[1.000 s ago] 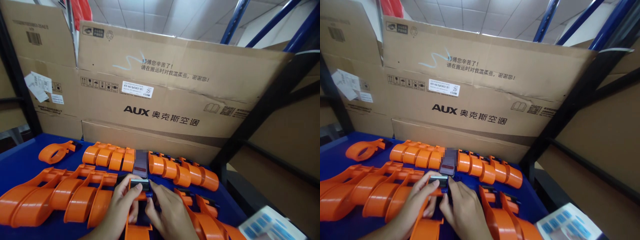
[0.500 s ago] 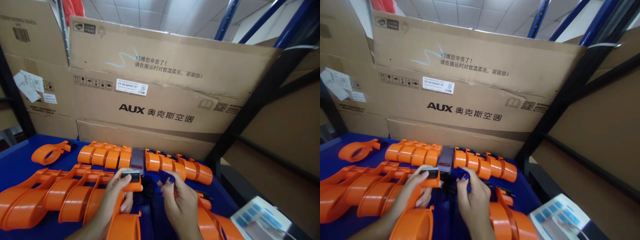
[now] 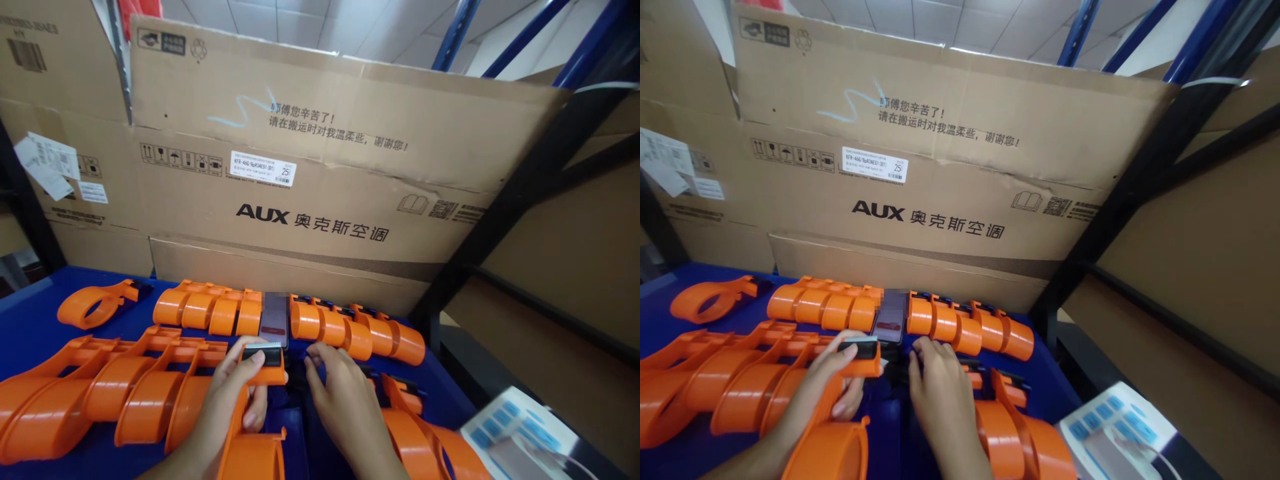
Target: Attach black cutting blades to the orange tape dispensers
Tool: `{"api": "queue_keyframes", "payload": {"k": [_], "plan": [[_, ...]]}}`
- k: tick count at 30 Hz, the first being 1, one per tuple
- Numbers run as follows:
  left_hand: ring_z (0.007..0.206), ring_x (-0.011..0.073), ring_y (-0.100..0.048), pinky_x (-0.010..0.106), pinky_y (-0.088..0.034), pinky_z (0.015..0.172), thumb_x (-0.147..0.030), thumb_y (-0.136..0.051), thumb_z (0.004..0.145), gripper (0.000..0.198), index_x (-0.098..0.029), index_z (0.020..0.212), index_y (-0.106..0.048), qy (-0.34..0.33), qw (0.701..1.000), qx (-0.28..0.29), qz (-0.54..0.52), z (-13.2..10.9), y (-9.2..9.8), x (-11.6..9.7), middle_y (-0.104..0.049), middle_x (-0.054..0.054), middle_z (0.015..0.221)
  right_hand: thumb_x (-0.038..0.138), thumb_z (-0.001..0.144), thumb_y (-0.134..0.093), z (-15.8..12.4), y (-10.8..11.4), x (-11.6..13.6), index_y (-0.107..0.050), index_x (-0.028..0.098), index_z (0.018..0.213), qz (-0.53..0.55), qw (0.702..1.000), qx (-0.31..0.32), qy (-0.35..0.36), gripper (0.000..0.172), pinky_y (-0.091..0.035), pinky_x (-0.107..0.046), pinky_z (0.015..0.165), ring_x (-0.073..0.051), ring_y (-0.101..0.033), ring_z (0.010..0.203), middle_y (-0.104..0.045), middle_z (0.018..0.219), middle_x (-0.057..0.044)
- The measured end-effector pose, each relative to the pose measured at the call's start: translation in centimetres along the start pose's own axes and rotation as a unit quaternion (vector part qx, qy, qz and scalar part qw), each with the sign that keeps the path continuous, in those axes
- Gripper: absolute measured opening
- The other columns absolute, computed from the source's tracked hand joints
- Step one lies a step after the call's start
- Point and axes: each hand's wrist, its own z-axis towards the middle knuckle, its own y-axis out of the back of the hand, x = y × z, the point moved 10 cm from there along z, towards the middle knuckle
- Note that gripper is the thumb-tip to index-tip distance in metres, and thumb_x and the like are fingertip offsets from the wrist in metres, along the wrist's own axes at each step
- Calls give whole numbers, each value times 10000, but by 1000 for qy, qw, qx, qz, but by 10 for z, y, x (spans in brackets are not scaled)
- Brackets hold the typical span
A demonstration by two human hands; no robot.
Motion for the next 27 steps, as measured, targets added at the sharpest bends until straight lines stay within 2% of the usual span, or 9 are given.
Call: {"api": "queue_keyframes", "payload": {"k": [6, 14, 18, 21, 24, 27], "plan": [[270, 77, -325, 173, -297, 368, -540, -703, 867, 351, -227, 975, -585, -15, 1000, -26, 7, 1, 5, 0, -488, -110, 351, 114, 935, -574, -2, -13, -7, -682, 243, 963, -20, 999, 34, -15, 171, -568, -370, 695, -286, -729, 876, -768, 912, -79], [284, 81, -325, 176, -284, 380, -525, -686, 894, 335, -226, 1004, -584, -19, 999, -27, 26, 0, 7, 1, -463, -113, 339, 26, 897, -517, 0, -12, -4, -706, 216, 1062, 30, 998, 52, -19, 315, -578, -430, 866, -295, -702, 1006, -749, 1005, -89], [286, 75, -321, 175, -271, 373, -557, -702, 878, 358, -223, 936, -590, -14, 999, -34, 31, 1, 6, 2, -463, -105, 341, 29, 904, -489, 1, -7, 6, -722, 226, 1089, 85, 995, 53, -3, 357, -573, -450, 907, -287, -690, 1013, -737, 1039, -86], [304, 67, -312, 175, -281, 377, -545, -744, 853, 357, -224, 917, -599, -15, 998, -61, 24, -2, 8, 3, -451, -114, 361, 101, 978, -486, 1, 9, 16, -703, 244, 1141, 167, 986, 2, 9, 307, -572, -423, 921, -259, -695, 1005, -735, 1057, -71], [326, 62, -305, 171, -274, 377, -526, -754, 855, 353, -220, 977, -629, -16, 997, -73, 33, -6, 10, 5, -452, -116, 395, 191, 1019, -521, -1, 26, 33, -658, 269, 1269, 244, 968, -40, 53, 295, -577, -388, 928, -236, -699, 1020, -727, 1106, -67], [339, 66, -328, 167, -273, 382, -502, -748, 876, 342, -222, 1041, -644, -11, 997, -66, 40, -7, 12, 9, -439, -120, 397, 189, 996, -573, -5, 26, 52, -620, 285, 1369, 248, 962, -13, 110, 387, -575, -389, 954, -246, -665, 1127, -683, 1231, -87]]}}
